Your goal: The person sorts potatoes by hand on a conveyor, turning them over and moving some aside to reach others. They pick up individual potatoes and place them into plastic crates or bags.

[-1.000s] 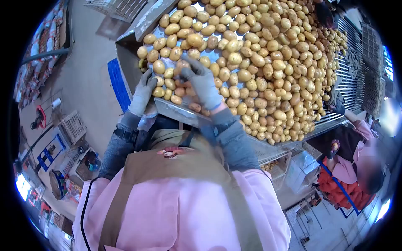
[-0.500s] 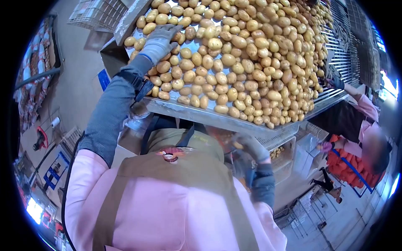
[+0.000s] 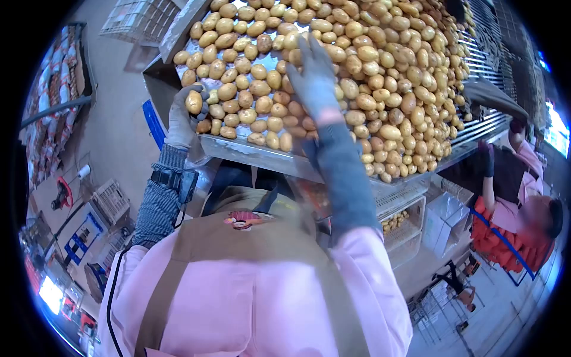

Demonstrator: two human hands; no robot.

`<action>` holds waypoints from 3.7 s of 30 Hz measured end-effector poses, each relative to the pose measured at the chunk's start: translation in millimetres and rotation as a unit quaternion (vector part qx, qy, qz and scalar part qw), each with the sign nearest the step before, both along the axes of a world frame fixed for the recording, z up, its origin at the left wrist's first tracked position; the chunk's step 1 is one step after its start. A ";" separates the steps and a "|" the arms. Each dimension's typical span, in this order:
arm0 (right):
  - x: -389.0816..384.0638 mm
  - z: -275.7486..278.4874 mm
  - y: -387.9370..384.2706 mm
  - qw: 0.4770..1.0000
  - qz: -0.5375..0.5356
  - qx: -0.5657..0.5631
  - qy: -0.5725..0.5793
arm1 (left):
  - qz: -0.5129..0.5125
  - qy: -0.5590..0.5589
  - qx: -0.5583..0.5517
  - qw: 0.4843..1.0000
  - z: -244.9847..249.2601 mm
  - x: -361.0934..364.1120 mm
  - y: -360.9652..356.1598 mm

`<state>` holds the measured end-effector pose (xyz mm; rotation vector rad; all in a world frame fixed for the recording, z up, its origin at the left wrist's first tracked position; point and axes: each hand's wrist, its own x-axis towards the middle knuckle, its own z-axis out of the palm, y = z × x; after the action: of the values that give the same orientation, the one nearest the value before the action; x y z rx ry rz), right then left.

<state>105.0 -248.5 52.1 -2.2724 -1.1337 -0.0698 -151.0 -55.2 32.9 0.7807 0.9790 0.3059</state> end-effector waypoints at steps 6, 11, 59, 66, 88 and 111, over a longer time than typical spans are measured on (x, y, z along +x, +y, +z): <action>-41.3 -19.6 34.6 0.975 0.049 -0.187 -0.110 | -0.157 0.040 0.313 0.936 -21.5 -23.3 -2.2; -16.0 -5.5 75.0 0.993 0.061 -0.051 -0.081 | -0.184 0.071 0.428 0.882 -2.1 7.4 -31.7; -126.8 30.7 -4.3 0.957 0.172 0.001 0.232 | -0.252 -0.015 0.313 0.916 71.6 -20.7 -74.0; -120.6 68.2 -261.3 0.854 0.091 -0.164 0.486 | -0.354 0.170 0.635 0.665 9.8 22.7 -43.3; -138.9 -40.7 100.4 0.972 0.205 -0.109 -0.021 | 0.093 0.054 0.117 0.987 -74.3 -58.8 44.3; -49.2 -50.3 95.9 0.970 0.127 -0.154 -0.142 | -0.208 0.153 0.619 0.742 5.4 9.5 11.7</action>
<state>55.8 -152.6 1.8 -2.4143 -1.6798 -0.1289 -141.5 -43.5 38.4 2.3074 0.7769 0.4344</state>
